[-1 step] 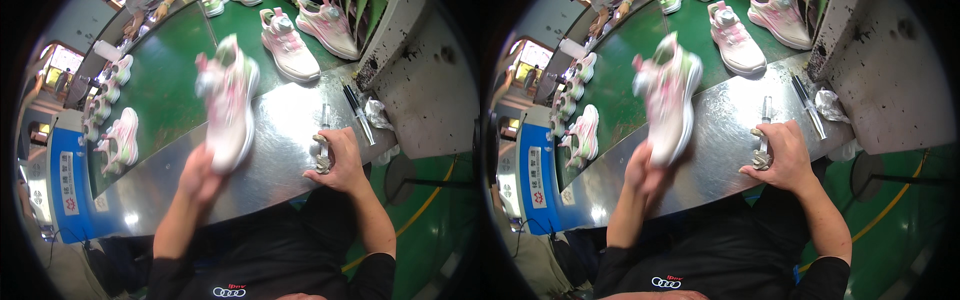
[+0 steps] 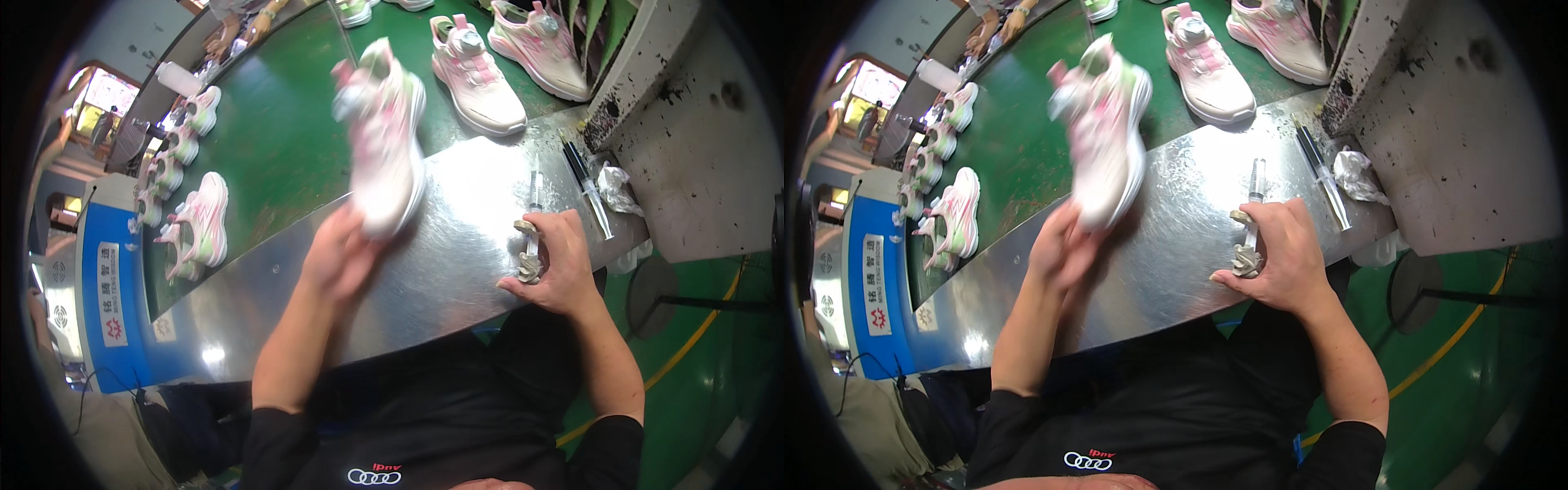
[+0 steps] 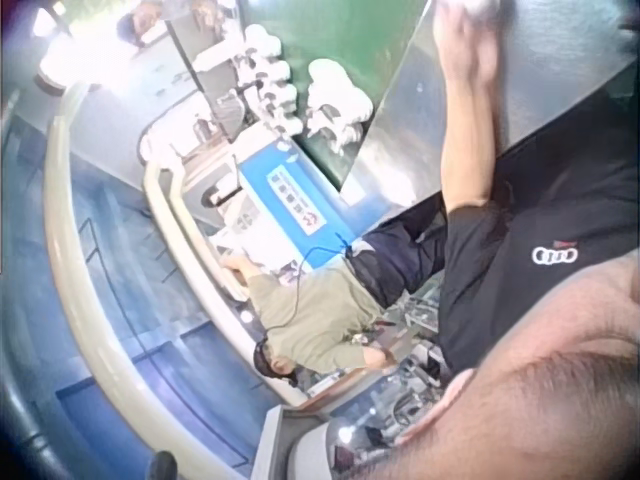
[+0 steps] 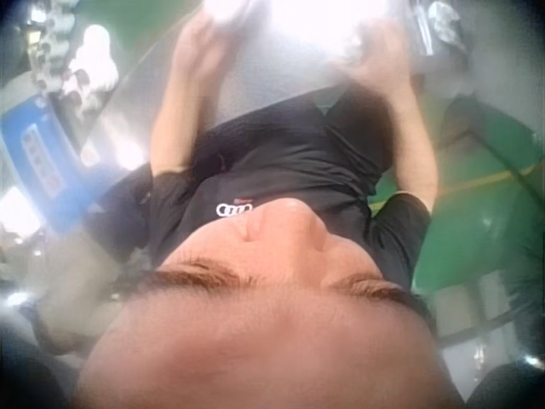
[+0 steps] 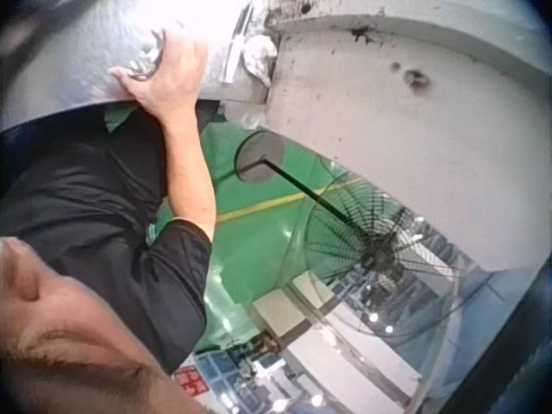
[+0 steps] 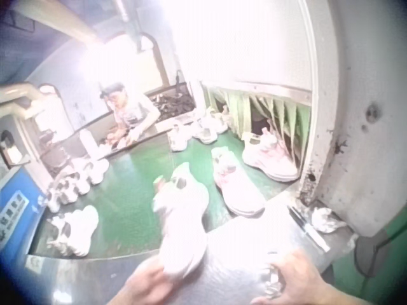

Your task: The person picks up shoes, injects adhesive into their seams using a syringe, and places the shoes onto a conveyor belt.

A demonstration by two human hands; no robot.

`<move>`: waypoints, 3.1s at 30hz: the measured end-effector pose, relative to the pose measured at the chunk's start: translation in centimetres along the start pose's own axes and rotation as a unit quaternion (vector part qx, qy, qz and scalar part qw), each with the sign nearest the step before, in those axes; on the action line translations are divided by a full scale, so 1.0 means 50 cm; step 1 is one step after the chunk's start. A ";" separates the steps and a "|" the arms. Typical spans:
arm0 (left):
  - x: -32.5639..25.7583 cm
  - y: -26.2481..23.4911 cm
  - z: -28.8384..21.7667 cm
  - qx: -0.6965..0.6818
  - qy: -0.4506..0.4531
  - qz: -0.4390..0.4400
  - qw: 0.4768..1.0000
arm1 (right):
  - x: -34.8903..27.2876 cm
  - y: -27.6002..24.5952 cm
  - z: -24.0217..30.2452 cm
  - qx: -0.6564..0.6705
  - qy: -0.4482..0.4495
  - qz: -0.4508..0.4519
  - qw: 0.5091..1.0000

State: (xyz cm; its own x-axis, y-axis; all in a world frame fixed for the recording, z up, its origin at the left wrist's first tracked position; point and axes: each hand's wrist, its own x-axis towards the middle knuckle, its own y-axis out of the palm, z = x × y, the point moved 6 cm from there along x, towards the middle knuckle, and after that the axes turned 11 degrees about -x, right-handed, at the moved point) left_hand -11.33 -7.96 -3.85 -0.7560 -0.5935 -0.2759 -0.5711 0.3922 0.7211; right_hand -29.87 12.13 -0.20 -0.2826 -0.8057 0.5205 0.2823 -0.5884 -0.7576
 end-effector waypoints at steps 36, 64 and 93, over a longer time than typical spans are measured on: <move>0.024 0.164 -0.050 0.713 0.301 0.100 0.625 | -0.014 -0.024 -0.036 0.004 0.035 -0.067 0.997; -0.145 -0.374 -0.398 0.373 0.307 -0.275 0.832 | -0.009 0.013 -0.032 -0.069 0.016 -0.046 0.996; -0.027 0.005 -0.165 0.115 0.190 0.062 0.973 | -0.058 -0.042 0.066 0.441 0.211 0.105 0.866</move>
State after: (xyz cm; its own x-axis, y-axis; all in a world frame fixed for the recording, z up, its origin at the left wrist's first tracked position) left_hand -7.81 -12.88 1.93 -0.6762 -0.7312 0.0905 -0.5718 0.5982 0.5614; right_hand -26.59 15.48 1.16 -0.3983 -0.9141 0.0762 0.9057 -0.4051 -0.1251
